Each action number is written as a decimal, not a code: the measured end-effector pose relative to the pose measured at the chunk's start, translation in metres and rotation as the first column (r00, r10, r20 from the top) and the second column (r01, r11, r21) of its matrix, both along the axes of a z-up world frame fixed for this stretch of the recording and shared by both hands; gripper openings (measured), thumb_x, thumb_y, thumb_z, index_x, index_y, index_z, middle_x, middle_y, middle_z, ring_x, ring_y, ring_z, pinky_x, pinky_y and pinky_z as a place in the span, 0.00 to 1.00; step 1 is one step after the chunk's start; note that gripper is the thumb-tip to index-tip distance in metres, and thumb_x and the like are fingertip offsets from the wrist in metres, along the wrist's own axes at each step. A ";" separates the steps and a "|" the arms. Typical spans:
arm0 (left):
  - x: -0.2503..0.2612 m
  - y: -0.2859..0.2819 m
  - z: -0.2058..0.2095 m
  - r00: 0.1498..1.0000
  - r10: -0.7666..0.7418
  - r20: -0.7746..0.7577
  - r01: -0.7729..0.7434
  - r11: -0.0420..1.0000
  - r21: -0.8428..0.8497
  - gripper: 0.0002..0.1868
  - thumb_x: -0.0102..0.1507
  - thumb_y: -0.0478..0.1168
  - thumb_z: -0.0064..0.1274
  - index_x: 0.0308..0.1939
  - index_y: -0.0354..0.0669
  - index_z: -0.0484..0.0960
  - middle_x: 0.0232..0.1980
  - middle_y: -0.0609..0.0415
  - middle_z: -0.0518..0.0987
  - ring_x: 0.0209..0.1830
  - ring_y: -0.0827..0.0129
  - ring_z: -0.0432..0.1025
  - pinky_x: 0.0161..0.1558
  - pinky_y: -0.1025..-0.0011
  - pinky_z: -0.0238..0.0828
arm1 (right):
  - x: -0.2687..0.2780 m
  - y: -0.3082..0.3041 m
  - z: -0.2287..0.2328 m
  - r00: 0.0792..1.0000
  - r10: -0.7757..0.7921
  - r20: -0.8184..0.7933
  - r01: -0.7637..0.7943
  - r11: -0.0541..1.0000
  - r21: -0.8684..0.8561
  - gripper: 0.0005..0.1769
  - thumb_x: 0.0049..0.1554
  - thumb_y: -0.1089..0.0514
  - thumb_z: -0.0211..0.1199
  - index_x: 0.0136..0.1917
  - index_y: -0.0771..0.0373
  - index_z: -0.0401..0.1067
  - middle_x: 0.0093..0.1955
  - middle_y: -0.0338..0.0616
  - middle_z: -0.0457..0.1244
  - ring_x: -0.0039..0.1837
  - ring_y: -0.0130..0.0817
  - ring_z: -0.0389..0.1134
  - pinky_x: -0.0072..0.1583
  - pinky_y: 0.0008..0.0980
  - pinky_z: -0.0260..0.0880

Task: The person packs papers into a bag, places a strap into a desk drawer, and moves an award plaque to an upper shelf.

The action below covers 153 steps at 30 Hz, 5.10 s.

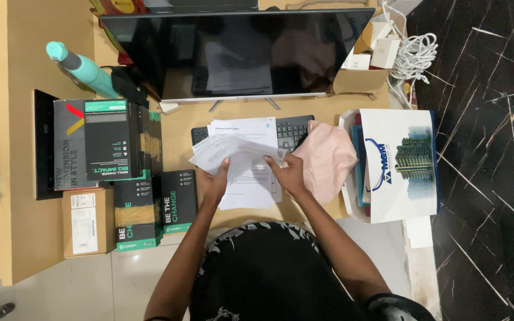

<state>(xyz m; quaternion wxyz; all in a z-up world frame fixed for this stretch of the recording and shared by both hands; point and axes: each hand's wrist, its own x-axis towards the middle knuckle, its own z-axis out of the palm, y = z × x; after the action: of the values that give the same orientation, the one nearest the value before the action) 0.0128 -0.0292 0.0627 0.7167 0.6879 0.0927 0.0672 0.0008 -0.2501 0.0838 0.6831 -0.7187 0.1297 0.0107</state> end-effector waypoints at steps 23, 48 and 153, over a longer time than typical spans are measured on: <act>0.018 0.013 0.004 0.961 -0.119 -0.250 0.010 0.918 -0.397 0.19 0.67 0.41 0.59 0.53 0.25 0.82 0.50 0.47 0.85 0.46 0.72 0.76 0.49 0.72 0.73 | 0.015 -0.013 -0.024 0.999 -0.024 0.033 0.018 0.985 0.170 0.22 0.62 0.49 0.63 0.58 0.71 0.74 0.48 0.38 0.70 0.48 0.21 0.67 0.51 0.24 0.69; 0.009 0.020 -0.040 0.951 -0.099 -0.292 -0.048 0.888 -0.457 0.27 0.64 0.42 0.61 0.59 0.24 0.75 0.58 0.40 0.80 0.55 0.63 0.75 0.56 0.64 0.74 | 0.010 -0.031 -0.038 0.958 -0.160 -0.239 0.244 0.892 0.381 0.26 0.63 0.43 0.61 0.58 0.70 0.76 0.51 0.42 0.72 0.49 0.24 0.71 0.52 0.25 0.74; 0.041 -0.255 -0.011 0.526 -0.767 -0.367 0.765 0.615 -0.191 0.21 0.60 0.34 0.63 0.55 0.31 0.79 0.52 0.45 0.85 0.49 0.64 0.80 0.51 0.69 0.77 | -0.144 -0.178 -0.007 0.872 -0.483 -0.081 0.466 0.869 -0.167 0.40 0.68 0.37 0.39 0.79 0.71 0.51 0.79 0.60 0.54 0.80 0.49 0.52 0.77 0.40 0.47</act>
<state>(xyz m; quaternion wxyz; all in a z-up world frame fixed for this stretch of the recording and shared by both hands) 0.0538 -0.2846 0.0522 0.6381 0.6534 -0.0687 -0.4016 -0.1428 -0.4282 0.0772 0.6027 -0.7094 0.3438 -0.1238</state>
